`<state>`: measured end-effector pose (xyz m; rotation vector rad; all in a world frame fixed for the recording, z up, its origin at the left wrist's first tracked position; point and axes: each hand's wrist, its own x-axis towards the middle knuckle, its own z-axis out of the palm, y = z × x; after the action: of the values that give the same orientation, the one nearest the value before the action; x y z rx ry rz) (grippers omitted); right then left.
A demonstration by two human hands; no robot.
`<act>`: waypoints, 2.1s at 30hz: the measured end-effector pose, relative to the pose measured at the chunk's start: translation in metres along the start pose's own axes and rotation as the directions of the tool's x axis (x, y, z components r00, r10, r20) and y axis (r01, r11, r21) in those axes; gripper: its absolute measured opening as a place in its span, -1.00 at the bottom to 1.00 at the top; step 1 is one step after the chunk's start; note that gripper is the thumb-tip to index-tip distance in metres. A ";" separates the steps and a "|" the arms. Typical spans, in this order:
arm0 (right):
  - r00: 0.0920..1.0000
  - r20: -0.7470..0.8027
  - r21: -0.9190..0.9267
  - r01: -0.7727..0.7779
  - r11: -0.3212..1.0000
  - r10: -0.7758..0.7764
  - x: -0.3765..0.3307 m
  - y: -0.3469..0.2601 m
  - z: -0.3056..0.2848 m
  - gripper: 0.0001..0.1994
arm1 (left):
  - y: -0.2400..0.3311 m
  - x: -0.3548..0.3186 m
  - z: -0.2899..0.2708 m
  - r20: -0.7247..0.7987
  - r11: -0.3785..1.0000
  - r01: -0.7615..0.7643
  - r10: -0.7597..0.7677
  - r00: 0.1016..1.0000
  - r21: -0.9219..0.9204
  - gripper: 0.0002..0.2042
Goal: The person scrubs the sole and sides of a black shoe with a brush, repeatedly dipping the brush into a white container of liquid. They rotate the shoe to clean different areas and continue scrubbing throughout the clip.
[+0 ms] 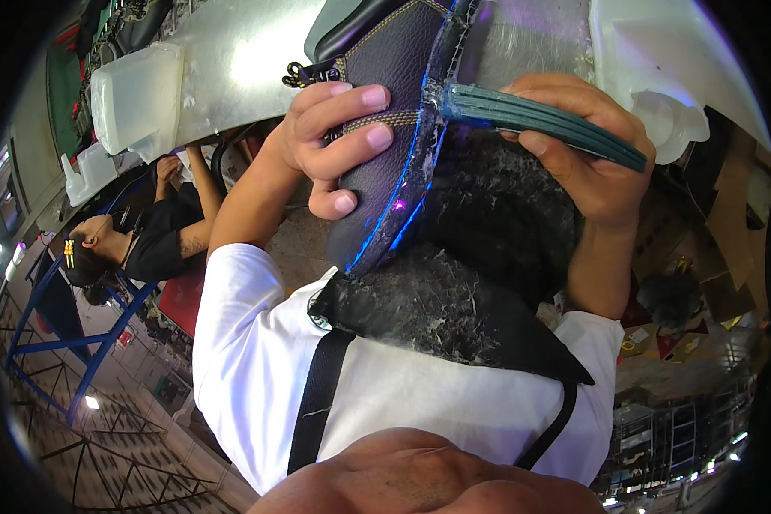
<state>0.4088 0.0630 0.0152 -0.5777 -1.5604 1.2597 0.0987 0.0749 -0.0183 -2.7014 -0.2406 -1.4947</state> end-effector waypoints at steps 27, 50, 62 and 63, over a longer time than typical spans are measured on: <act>0.977 -0.144 -0.129 0.137 0.982 -0.156 -0.038 -0.065 0.051 -0.77 | -0.001 0.053 -0.029 0.395 0.984 0.158 -0.115 0.912 -0.077 -0.71; 0.947 -0.146 -0.259 0.242 0.935 -0.286 -0.039 -0.110 0.044 -0.69 | -0.003 0.104 -0.008 0.211 0.961 0.262 -0.275 0.938 0.087 -0.38; 0.907 -0.217 0.093 -0.349 0.933 0.361 0.001 -0.143 -0.012 -0.65 | -0.003 0.114 0.002 0.187 0.984 0.161 -0.173 0.967 0.077 -0.35; 0.933 -0.183 0.055 -0.303 0.951 0.308 0.001 -0.145 -0.013 -0.66 | -0.004 0.115 0.003 0.190 0.984 0.162 -0.174 0.966 0.077 -0.36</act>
<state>0.4515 0.0200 0.1478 -0.9250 -1.3266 1.4081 0.1605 0.0920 0.0775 -2.8414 -0.5273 -1.2313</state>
